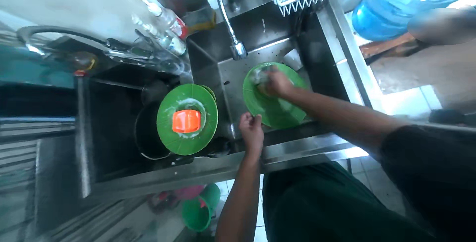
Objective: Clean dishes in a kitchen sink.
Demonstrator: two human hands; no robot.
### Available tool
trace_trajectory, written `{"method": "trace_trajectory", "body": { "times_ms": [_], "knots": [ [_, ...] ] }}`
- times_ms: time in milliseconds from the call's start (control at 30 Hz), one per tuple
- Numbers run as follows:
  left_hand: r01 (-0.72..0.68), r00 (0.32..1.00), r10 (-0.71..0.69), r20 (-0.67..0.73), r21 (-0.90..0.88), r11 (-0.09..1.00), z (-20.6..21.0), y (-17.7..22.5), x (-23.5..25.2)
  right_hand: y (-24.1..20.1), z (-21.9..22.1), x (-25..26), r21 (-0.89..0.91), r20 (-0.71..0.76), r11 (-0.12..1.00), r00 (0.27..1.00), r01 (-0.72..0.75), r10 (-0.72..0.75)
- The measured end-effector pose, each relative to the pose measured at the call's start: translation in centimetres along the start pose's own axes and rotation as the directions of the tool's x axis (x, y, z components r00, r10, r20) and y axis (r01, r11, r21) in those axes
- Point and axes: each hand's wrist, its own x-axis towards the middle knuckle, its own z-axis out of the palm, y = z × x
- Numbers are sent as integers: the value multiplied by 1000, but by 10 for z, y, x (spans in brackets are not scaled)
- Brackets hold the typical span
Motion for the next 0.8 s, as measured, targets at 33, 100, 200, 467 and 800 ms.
{"method": "trace_trajectory", "body": {
  "times_ms": [33, 100, 200, 467, 800],
  "knots": [
    [14, 999, -14, -33, -20, 1000, -1, 2, 4, -11, 12, -13, 24, 48, 995, 994, 94, -95],
    [16, 997, -19, -79, -40, 999, -9, 1, 9, -17, 20, -52, 75, 174, 977, 963, 197, -208],
    [-4, 999, 1, -54, -52, 999, -18, -3, 5, 20, 0, -68, -30, 213, 998, 976, 61, -54],
    [49, 994, -54, -93, -62, 997, -5, -3, 13, -36, 21, -50, 74, 142, 993, 985, 92, -102],
    [53, 998, -55, -26, -93, 994, -11, -3, -4, 8, -20, 35, -59, -57, 990, 991, -127, 123]
  ]
}}
